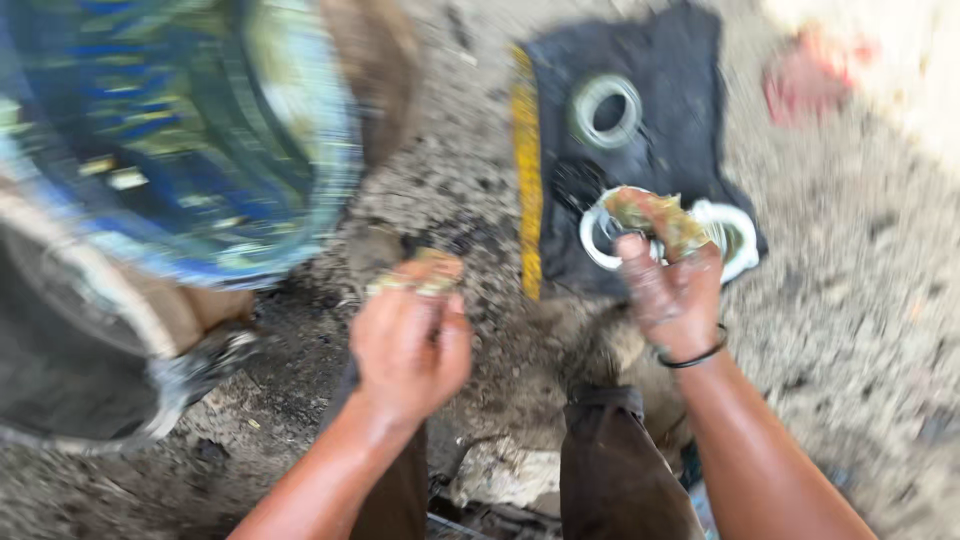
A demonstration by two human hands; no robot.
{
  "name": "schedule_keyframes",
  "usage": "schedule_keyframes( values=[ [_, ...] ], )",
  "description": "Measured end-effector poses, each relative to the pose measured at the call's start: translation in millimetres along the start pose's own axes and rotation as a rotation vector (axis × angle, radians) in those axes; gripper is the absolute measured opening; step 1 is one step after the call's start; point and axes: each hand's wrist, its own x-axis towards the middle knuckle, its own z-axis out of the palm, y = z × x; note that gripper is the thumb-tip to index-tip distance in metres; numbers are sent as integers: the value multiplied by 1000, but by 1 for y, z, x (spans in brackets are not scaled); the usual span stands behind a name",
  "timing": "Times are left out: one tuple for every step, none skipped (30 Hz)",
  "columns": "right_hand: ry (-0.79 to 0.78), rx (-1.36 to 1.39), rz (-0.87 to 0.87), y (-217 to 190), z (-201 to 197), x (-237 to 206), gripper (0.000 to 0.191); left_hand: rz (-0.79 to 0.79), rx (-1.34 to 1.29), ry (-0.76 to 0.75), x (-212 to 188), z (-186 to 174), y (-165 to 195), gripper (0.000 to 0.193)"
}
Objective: The person scoops grease from a bucket and applies it to a wheel bearing by hand and with a brush, then places the greased bearing into a wheel hub. The person repeats the greasing process on a second bearing and places it into the hub as well.
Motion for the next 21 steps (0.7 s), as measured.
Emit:
schedule_keyframes(
  values=[
    [-59,-155,-146,-29,24,13,43,-14,37,87,7,-24,-11,27],
    [-106,-252,-307,-57,46,27,44,-24,72,172,12,-45,-24,26],
    [-150,-349,-467,-80,73,41,45,-45,141,200,18,-63,-42,27],
    [-166,-411,-578,-97,106,56,48,-72,209,226,24,-78,-63,28],
    [-181,-468,-686,-111,139,71,51,-102,279,247,27,-89,-84,30],
    [-262,-572,-746,-119,171,85,55,-122,342,260,29,-95,-104,30],
    [-346,-673,-807,-126,201,97,60,-147,407,271,30,-100,-124,30],
    [-427,-792,-831,-129,228,108,65,-174,473,278,30,-103,-142,31],
    [-506,-915,-854,-130,250,116,69,-236,456,225,28,-103,-157,31],
    [-583,-1038,-882,-130,266,121,74,-296,437,176,28,-101,-169,30],
    [-618,-1106,-895,-129,275,124,78,-351,416,129,27,-100,-178,30],
    [-646,-1172,-904,-129,279,127,82,-305,401,187,26,-98,-185,30],
    [-673,-1238,-906,-128,280,127,86,-260,385,239,24,-95,-189,30],
    [-715,-1312,-892,-129,276,124,88,-224,369,290,21,-92,-188,30],
    [-749,-1382,-878,-128,271,122,90,-311,341,192,22,-89,-189,27],
    [-772,-1454,-864,-128,265,120,92,-387,309,94,23,-87,-189,25],
    [-802,-1497,-866,-127,259,116,94,-457,274,-3,24,-86,-188,22],
    [-827,-1540,-866,-126,253,112,95,-410,289,59,24,-86,-186,20],
    [-852,-1583,-863,-126,248,108,97,-362,304,118,25,-87,-185,19],
    [-878,-1589,-827,-125,243,104,94,-316,316,171,25,-88,-183,17],
    [-902,-1598,-788,-126,238,98,92,-378,272,116,25,-91,-181,17]
  ],
)
